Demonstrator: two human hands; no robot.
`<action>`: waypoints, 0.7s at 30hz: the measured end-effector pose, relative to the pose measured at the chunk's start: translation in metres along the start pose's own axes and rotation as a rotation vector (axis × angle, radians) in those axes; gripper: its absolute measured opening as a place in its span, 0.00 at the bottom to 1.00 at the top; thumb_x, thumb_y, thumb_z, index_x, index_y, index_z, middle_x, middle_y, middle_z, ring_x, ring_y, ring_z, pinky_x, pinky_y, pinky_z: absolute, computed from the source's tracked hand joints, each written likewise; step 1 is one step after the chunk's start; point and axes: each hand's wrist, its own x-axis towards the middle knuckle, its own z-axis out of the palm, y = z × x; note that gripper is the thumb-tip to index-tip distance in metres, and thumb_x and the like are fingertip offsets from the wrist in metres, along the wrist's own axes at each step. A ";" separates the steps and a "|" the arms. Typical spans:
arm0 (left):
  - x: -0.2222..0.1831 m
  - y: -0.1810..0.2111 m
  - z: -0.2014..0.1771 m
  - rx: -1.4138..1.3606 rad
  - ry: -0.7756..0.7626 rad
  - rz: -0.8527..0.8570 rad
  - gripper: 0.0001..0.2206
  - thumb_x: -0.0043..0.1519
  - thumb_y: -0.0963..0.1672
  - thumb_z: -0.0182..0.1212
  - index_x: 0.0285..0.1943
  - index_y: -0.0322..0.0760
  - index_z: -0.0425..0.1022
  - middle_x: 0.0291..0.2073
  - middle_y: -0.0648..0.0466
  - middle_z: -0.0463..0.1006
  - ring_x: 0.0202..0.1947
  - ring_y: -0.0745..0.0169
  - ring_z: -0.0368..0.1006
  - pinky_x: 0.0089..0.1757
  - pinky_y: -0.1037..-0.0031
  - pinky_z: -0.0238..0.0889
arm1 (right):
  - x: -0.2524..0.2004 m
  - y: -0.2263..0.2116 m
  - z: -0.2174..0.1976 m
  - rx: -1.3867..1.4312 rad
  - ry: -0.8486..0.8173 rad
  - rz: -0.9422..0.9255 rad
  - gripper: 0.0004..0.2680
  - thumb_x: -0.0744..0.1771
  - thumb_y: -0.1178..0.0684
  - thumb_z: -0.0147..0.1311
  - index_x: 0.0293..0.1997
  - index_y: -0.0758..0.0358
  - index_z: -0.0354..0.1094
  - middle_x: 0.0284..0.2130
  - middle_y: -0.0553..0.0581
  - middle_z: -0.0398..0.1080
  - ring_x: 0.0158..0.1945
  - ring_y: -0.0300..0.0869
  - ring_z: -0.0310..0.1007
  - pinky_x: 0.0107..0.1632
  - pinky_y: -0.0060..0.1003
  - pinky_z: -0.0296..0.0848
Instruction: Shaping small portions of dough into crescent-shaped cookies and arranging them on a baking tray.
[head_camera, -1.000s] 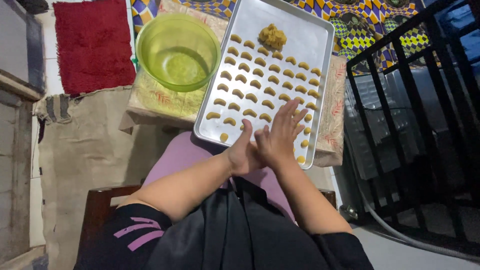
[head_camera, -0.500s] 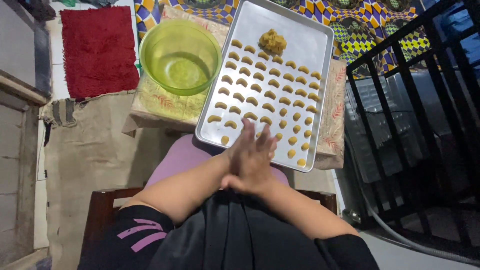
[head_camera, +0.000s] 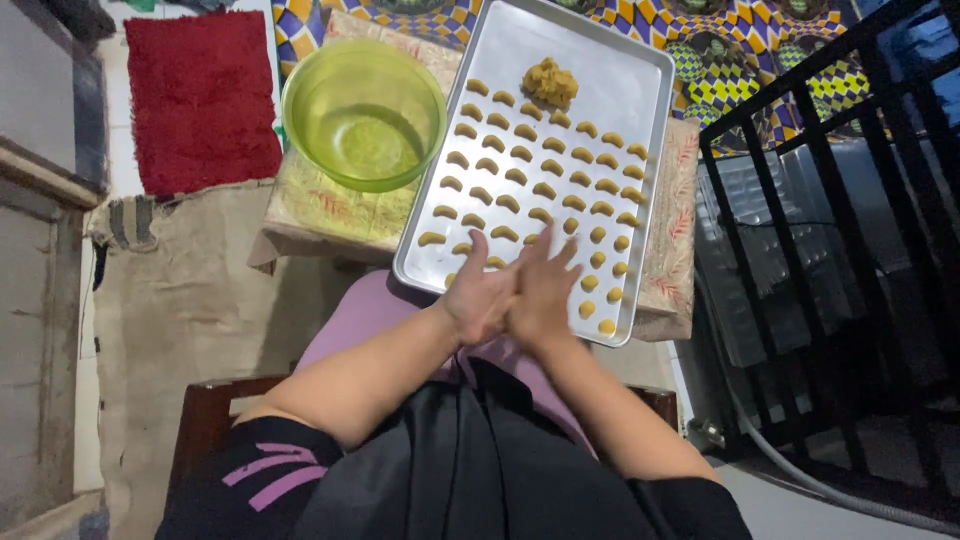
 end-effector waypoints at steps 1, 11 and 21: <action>-0.005 -0.005 0.005 0.016 0.017 -0.029 0.50 0.49 0.74 0.33 0.74 0.54 0.62 0.56 0.50 0.75 0.58 0.50 0.72 0.61 0.60 0.62 | 0.005 0.004 -0.014 0.199 0.020 0.108 0.43 0.62 0.20 0.25 0.76 0.69 0.25 0.73 0.75 0.32 0.68 0.82 0.31 0.61 0.82 0.38; 0.008 -0.003 -0.030 -0.312 -0.164 -0.115 0.54 0.40 0.77 0.42 0.61 0.42 0.71 0.48 0.44 0.80 0.44 0.49 0.79 0.40 0.67 0.75 | 0.016 -0.006 -0.062 0.803 -0.125 0.296 0.32 0.71 0.29 0.29 0.80 0.54 0.23 0.76 0.75 0.18 0.77 0.71 0.18 0.72 0.69 0.16; 0.002 -0.001 -0.011 -0.166 0.032 0.032 0.47 0.58 0.71 0.30 0.75 0.41 0.55 0.69 0.45 0.64 0.68 0.47 0.63 0.66 0.61 0.53 | 0.001 -0.021 -0.023 0.444 0.208 -0.436 0.44 0.62 0.14 0.34 0.77 0.62 0.43 0.76 0.67 0.39 0.76 0.69 0.09 0.68 0.59 0.00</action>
